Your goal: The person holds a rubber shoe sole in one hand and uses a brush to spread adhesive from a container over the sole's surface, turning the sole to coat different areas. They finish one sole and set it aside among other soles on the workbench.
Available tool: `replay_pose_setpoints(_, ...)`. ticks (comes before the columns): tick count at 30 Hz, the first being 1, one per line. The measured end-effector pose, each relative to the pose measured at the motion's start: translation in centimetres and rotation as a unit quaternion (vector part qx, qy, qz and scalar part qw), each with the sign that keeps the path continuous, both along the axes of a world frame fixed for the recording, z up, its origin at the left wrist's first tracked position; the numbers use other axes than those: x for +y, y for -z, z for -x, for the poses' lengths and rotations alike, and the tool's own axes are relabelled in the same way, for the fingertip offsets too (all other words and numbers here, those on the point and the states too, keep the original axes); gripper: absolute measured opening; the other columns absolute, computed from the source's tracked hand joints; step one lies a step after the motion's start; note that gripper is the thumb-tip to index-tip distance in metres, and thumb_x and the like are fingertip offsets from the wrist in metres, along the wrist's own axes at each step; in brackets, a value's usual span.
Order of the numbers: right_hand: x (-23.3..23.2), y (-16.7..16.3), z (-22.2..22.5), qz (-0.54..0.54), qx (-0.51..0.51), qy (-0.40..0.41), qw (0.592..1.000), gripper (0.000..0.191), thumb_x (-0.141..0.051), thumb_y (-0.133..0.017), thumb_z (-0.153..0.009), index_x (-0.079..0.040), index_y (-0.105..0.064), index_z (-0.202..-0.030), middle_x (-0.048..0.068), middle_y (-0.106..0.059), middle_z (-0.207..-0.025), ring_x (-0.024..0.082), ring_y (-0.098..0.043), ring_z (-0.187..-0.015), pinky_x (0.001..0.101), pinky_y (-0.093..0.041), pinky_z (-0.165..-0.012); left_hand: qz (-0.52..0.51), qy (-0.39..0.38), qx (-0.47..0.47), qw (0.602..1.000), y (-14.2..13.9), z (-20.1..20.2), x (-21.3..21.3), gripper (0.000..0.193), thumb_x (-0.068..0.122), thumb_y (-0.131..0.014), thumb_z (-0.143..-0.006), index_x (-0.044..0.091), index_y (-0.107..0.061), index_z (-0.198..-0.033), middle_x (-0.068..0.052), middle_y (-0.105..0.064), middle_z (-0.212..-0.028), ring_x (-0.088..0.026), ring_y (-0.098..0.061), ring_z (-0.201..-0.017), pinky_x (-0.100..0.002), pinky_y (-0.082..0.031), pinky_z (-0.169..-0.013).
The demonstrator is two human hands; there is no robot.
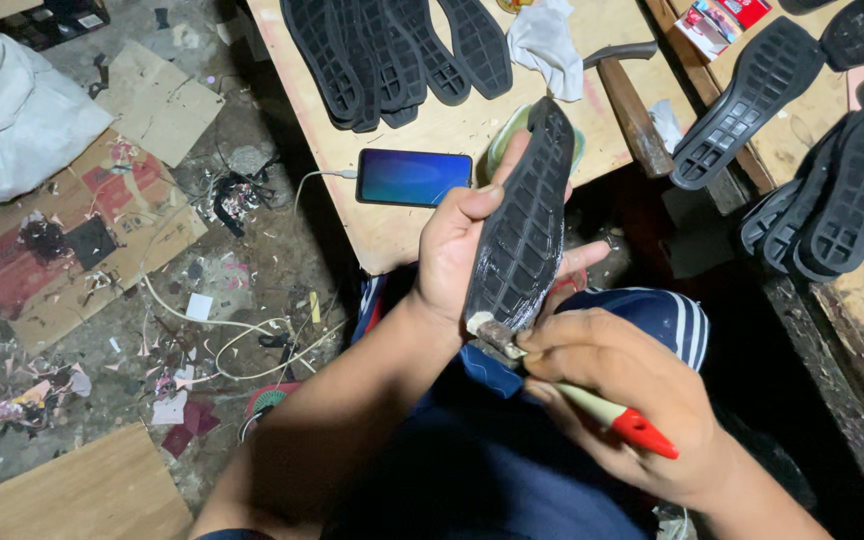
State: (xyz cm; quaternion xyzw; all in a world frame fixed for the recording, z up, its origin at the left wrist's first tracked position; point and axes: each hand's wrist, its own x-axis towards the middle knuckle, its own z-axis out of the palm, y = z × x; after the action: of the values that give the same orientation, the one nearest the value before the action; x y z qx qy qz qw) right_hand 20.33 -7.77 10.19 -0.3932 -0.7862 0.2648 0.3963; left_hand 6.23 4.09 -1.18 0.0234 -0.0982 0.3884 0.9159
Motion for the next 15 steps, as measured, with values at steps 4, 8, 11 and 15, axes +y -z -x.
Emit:
replay_pose_setpoints(4,0.2,0.1,-0.4,0.007,0.025,0.013,1.000,0.024,0.002,-0.076,-0.084,-0.001,-0.067,-0.106,0.014,-0.070,-0.114,0.028,-0.073,-0.106,0.0350,-0.058,-0.092,0.019,0.020,-0.024,0.999,0.2,-0.2,-0.4,0.065,0.023,-0.044,-0.108,0.028,-0.022,-0.169,-0.008,-0.049,-0.155,-0.026,-0.052,-0.142,-0.076,-0.028,-0.123)
replay_pose_setpoints(8,0.3,0.3,-0.7,0.019,0.036,-0.034,0.999,0.023,0.003,-0.076,-0.082,-0.001,-0.067,-0.103,0.016,-0.070,-0.113,0.029,-0.073,-0.107,0.0356,-0.059,-0.092,-0.014,0.027,-0.037,0.999,-0.1,-0.1,-0.3,0.052,0.026,-0.042,-0.111,0.026,-0.032,-0.162,-0.010,-0.054,-0.151,-0.027,-0.056,-0.137,-0.071,-0.027,-0.125)
replay_pose_setpoints(11,-0.2,0.1,-1.3,0.036,0.033,-0.031,0.998,0.021,0.004,-0.074,-0.081,-0.002,-0.067,-0.100,0.014,-0.071,-0.109,0.027,-0.074,-0.103,0.0349,-0.060,-0.091,0.033,0.023,-0.081,0.996,-0.4,0.1,-0.4,0.052,0.024,-0.039,-0.112,0.021,-0.031,-0.164,-0.012,-0.054,-0.152,-0.029,-0.056,-0.137,-0.072,-0.027,-0.121)
replay_pose_setpoints(15,-0.5,0.0,-1.5,0.021,0.081,-0.004,0.996,0.019,0.005,-0.071,-0.084,-0.002,-0.065,-0.101,0.014,-0.070,-0.110,0.027,-0.074,-0.104,0.0361,-0.060,-0.095,-0.087,0.007,0.009,0.996,-0.6,0.5,-0.1,0.057,0.033,-0.042,-0.109,0.030,-0.033,-0.165,-0.008,-0.054,-0.153,-0.047,-0.058,-0.136,-0.070,-0.024,-0.119)
